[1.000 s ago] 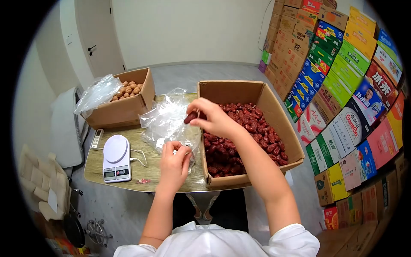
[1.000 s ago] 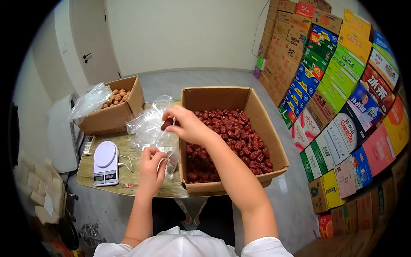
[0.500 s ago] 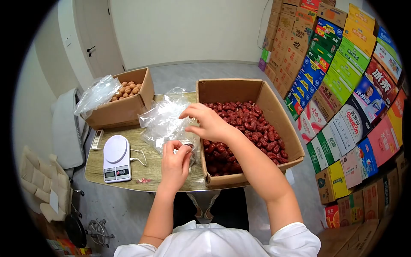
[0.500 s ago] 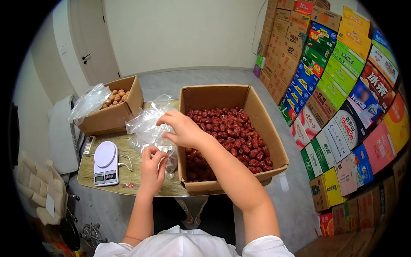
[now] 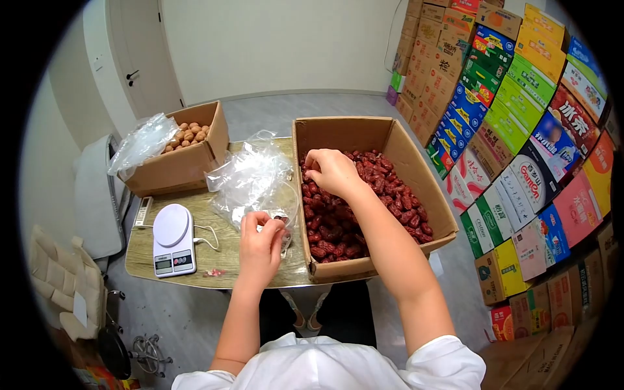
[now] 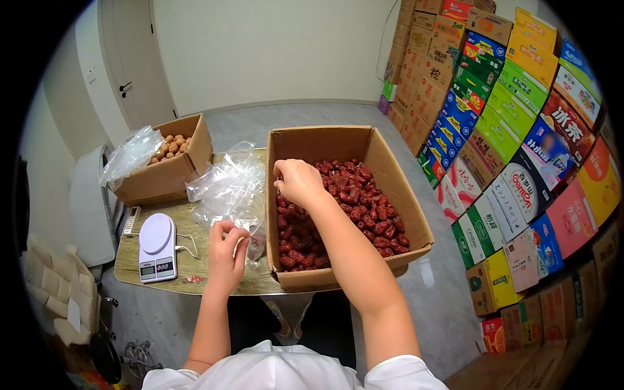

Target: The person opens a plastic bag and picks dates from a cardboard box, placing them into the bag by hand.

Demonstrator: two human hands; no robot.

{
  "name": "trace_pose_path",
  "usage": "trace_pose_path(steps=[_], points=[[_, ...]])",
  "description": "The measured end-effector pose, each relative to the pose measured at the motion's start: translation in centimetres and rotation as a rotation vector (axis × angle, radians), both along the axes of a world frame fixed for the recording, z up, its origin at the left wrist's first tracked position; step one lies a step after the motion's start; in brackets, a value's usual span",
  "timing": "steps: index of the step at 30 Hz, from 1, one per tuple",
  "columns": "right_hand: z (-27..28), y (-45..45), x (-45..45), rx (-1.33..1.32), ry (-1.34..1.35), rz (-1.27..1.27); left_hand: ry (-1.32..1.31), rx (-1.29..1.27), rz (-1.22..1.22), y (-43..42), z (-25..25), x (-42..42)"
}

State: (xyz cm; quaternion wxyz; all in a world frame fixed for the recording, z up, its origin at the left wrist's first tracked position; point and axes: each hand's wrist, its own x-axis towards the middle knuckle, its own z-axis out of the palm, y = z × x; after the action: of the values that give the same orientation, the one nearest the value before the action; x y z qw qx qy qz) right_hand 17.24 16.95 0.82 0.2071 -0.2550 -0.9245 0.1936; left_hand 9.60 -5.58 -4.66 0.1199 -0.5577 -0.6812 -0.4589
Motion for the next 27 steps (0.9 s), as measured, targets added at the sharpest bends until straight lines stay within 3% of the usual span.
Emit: trace_pose_path(steps=[5, 7, 10, 17, 20, 27], points=[[-0.4, 0.5, 0.1, 0.02, -0.275, 0.023, -0.007, 0.004, 0.001, -0.2, -0.1, -0.1], [-1.0, 0.7, 0.1, 0.048, -0.663, 0.115, -0.008, 0.0, 0.004, -0.3, 0.0, -0.1], [-1.7, 0.2, -0.4, 0.08, -0.918, 0.147, -0.003, -0.005, 0.004, -0.3, 0.0, 0.1], [-2.7, -1.0, -0.5, 0.119, -1.096, 0.307, -0.006, -0.002, 0.011, -0.5, 0.1, -0.3], [-2.1, -1.9, 0.7, 0.149, -0.978, 0.277, -0.01, 0.003, 0.019, -0.5, 0.1, -0.5], [-3.2, -1.3, 0.3, 0.179, -1.003, 0.249, -0.016, -0.011, -0.002, -0.4, -0.3, -0.5]])
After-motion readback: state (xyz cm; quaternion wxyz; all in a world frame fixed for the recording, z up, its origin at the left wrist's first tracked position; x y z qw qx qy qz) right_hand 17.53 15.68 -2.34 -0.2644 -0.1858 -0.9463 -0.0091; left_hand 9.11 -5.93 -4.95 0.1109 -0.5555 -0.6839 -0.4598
